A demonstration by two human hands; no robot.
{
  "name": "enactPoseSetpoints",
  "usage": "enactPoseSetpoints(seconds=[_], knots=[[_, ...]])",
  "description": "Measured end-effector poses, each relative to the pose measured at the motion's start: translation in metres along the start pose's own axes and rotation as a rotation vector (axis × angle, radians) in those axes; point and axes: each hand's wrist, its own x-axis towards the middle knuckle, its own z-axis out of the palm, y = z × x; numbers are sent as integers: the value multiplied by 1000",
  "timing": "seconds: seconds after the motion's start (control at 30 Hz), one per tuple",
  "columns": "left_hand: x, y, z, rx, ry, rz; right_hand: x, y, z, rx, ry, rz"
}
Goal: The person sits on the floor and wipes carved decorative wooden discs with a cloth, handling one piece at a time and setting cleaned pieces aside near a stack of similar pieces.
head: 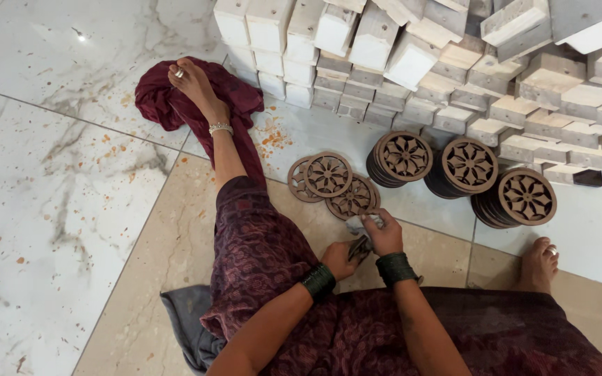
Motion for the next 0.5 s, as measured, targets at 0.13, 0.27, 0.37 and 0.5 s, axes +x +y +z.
enactPoseSetpoints(seconds=[0.13, 0.27, 0.37, 0.5], knots=[[-3, 6, -3, -28, 64, 95, 0, -4, -1, 73, -18, 72], [-4, 1, -6, -32, 136, 146, -7, -20, 4, -166, -10, -154], [0, -7, -7, 25, 119, 35, -13, -31, 10, -222, -25, -391], [5, -7, -7, 25, 156, 78, -11, -34, 12, -253, -14, -399]])
